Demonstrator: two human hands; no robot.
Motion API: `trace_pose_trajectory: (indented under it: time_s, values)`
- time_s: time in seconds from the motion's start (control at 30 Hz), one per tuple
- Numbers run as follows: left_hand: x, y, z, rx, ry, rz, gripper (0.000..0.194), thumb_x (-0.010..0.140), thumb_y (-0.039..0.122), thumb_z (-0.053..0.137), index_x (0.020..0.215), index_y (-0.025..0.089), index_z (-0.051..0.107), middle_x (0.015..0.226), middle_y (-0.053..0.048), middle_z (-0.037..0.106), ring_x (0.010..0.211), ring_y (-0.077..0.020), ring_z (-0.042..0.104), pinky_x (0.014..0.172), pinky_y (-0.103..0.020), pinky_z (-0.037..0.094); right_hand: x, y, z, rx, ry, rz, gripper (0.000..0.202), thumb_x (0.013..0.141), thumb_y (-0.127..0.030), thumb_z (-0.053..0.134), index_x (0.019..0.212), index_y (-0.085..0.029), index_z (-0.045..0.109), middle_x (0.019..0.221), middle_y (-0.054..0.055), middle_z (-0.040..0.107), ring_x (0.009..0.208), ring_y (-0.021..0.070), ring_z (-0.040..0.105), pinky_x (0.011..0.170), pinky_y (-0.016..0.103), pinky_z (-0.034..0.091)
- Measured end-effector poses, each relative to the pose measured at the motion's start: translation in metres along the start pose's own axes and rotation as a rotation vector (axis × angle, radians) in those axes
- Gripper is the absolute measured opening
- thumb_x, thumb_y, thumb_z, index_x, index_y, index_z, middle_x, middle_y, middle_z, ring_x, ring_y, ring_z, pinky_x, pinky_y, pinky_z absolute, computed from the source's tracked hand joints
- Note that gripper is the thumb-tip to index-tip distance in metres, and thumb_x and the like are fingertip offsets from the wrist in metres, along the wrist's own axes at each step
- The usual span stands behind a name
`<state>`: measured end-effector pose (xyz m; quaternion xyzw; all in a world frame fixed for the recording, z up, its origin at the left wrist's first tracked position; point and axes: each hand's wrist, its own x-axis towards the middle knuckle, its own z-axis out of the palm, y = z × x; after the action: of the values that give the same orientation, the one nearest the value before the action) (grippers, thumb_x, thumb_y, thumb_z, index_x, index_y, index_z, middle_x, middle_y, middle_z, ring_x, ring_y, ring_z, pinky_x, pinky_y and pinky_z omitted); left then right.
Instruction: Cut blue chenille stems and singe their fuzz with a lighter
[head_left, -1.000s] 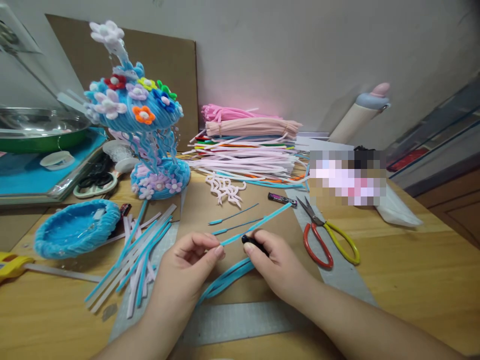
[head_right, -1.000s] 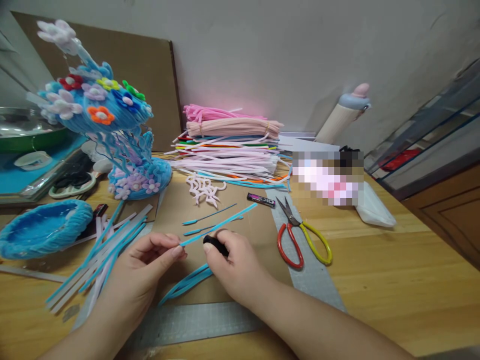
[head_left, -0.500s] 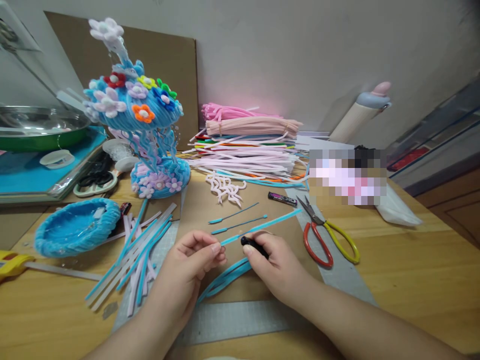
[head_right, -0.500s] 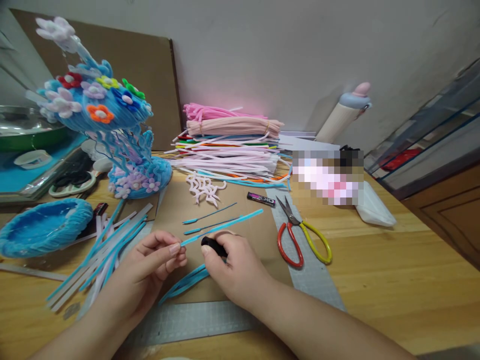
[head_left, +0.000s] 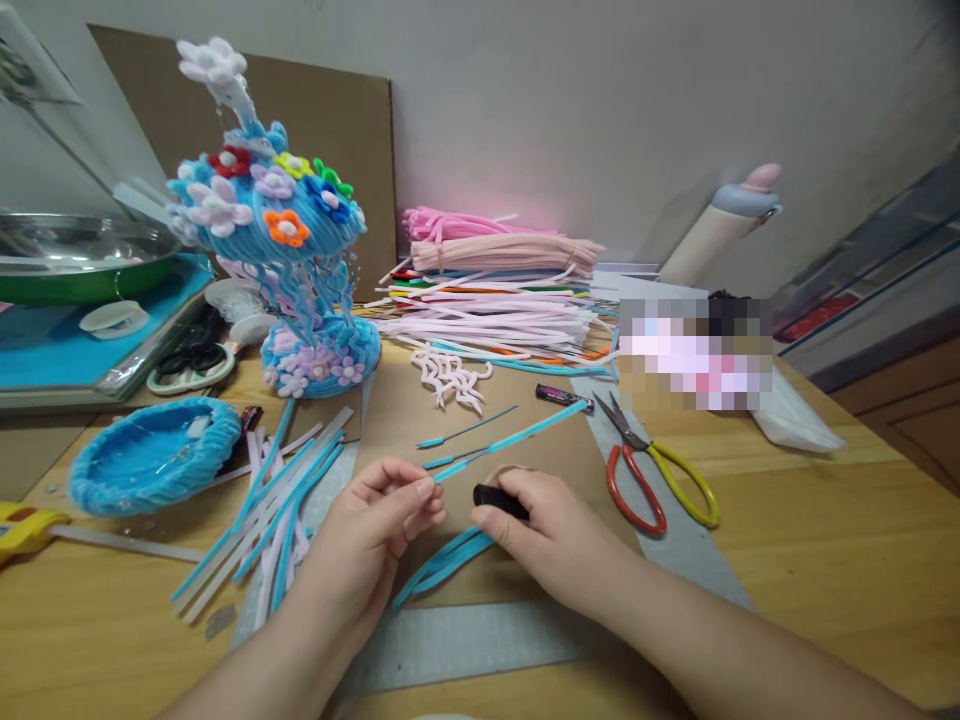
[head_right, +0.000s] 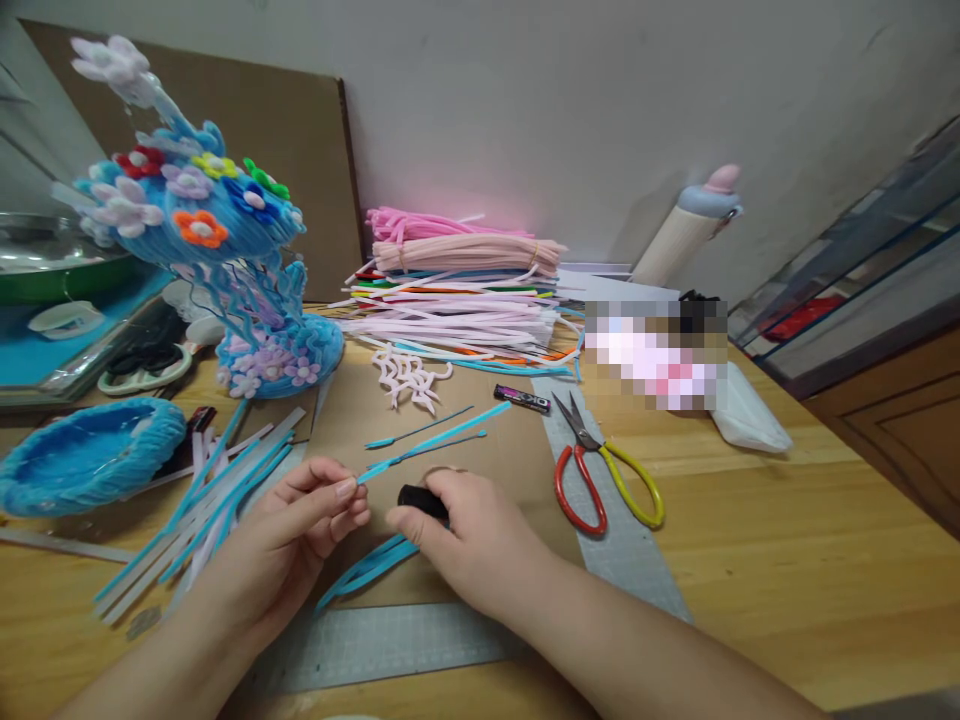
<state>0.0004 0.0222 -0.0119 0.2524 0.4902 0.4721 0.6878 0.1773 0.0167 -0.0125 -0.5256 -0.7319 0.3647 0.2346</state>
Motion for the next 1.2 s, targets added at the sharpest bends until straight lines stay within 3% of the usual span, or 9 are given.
trace_pose_trajectory:
  time_s: [0.2, 0.37, 0.43, 0.57, 0.7, 0.77, 0.87, 1.03, 1.2]
  values:
    - [0.012, -0.006, -0.011, 0.681, 0.076, 0.365, 0.005, 0.069, 0.022, 0.066, 0.067, 0.019, 0.063, 0.061, 0.001, 0.063, 0.059, -0.0143, 0.058, 0.057, -0.023, 0.043, -0.009, -0.010, -0.007, -0.077, -0.076, -0.057, 0.028, 0.083, -0.043, 0.054, 0.068, -0.020, 0.048, 0.064, -0.003, 0.049, 0.057, 0.0108, 0.043, 0.050, 0.023, 0.027]
    - [0.006, -0.001, -0.012, 1.154, 0.029, 0.596, 0.009, 0.074, 0.018, 0.055, 0.070, 0.022, 0.062, 0.079, -0.003, 0.063, 0.070, -0.0173, 0.058, 0.063, -0.026, 0.041, -0.007, -0.004, -0.013, 0.020, 0.076, -0.062, 0.023, 0.084, -0.041, 0.052, 0.075, -0.020, 0.052, 0.067, -0.003, 0.049, 0.062, 0.0119, 0.045, 0.054, 0.022, 0.032]
    - [-0.002, 0.004, -0.012, 1.274, -0.006, 0.564, 0.007, 0.074, 0.019, 0.054, 0.071, 0.022, 0.060, 0.079, -0.002, 0.061, 0.067, -0.0169, 0.056, 0.060, -0.026, 0.039, -0.003, 0.001, -0.016, 0.071, 0.184, -0.035, 0.023, 0.084, -0.040, 0.051, 0.074, -0.020, 0.049, 0.066, -0.003, 0.045, 0.061, 0.0118, 0.043, 0.054, 0.022, 0.033]
    - [-0.018, 0.011, -0.012, 1.505, -0.160, 0.322, 0.005, 0.071, 0.023, 0.057, 0.067, 0.024, 0.059, 0.069, -0.001, 0.061, 0.063, -0.0183, 0.056, 0.055, -0.027, 0.034, 0.006, 0.011, -0.021, 0.039, 0.314, 0.053, 0.026, 0.083, -0.036, 0.051, 0.066, -0.021, 0.040, 0.060, -0.005, 0.038, 0.057, 0.0110, 0.038, 0.051, 0.022, 0.030]
    - [-0.023, 0.012, -0.013, 1.691, -0.175, 0.153, 0.006, 0.072, 0.025, 0.054, 0.069, 0.025, 0.060, 0.073, -0.001, 0.064, 0.067, -0.0193, 0.059, 0.057, -0.028, 0.032, 0.011, 0.018, -0.029, -0.246, 0.128, 0.055, 0.018, 0.079, -0.025, 0.053, 0.063, -0.020, 0.047, 0.061, -0.003, 0.050, 0.059, 0.0127, 0.046, 0.051, 0.023, 0.028]
    - [-0.023, 0.010, -0.014, 1.726, -0.196, 0.154, 0.008, 0.073, 0.024, 0.052, 0.070, 0.025, 0.059, 0.074, 0.000, 0.065, 0.068, -0.0194, 0.060, 0.058, -0.028, 0.033, 0.012, 0.021, -0.032, -0.355, 0.035, 0.040, 0.009, 0.075, -0.016, 0.052, 0.068, -0.020, 0.055, 0.068, -0.001, 0.057, 0.066, 0.0145, 0.052, 0.056, 0.023, 0.031]
    - [-0.022, 0.005, -0.013, 1.737, -0.226, 0.192, 0.011, 0.075, 0.022, 0.048, 0.070, 0.025, 0.058, 0.074, 0.000, 0.064, 0.069, -0.0193, 0.060, 0.058, -0.028, 0.033, 0.013, 0.026, -0.038, -0.453, 0.003, -0.013, 0.024, 0.069, -0.005, 0.050, 0.082, -0.022, 0.061, 0.082, 0.001, 0.064, 0.080, 0.0174, 0.056, 0.066, 0.025, 0.036]
    - [-0.023, -0.002, -0.005, 1.701, -0.252, 0.236, 0.015, 0.077, 0.020, 0.045, 0.071, 0.024, 0.057, 0.077, 0.000, 0.064, 0.069, -0.0190, 0.060, 0.058, -0.028, 0.034, 0.019, 0.041, -0.050, -0.554, 0.039, -0.009, 0.024, 0.074, -0.011, 0.054, 0.091, -0.024, 0.064, 0.093, 0.001, 0.067, 0.089, 0.0205, 0.058, 0.072, 0.028, 0.038]
    - [-0.022, -0.004, -0.001, 1.596, -0.262, 0.226, 0.009, 0.077, 0.024, 0.050, 0.075, 0.024, 0.058, 0.078, 0.000, 0.063, 0.072, -0.0184, 0.060, 0.062, -0.028, 0.036, 0.024, 0.048, -0.048, -0.545, -0.016, -0.060, 0.021, 0.074, -0.014, 0.056, 0.091, -0.024, 0.065, 0.091, 0.001, 0.068, 0.087, 0.0197, 0.059, 0.072, 0.028, 0.039]
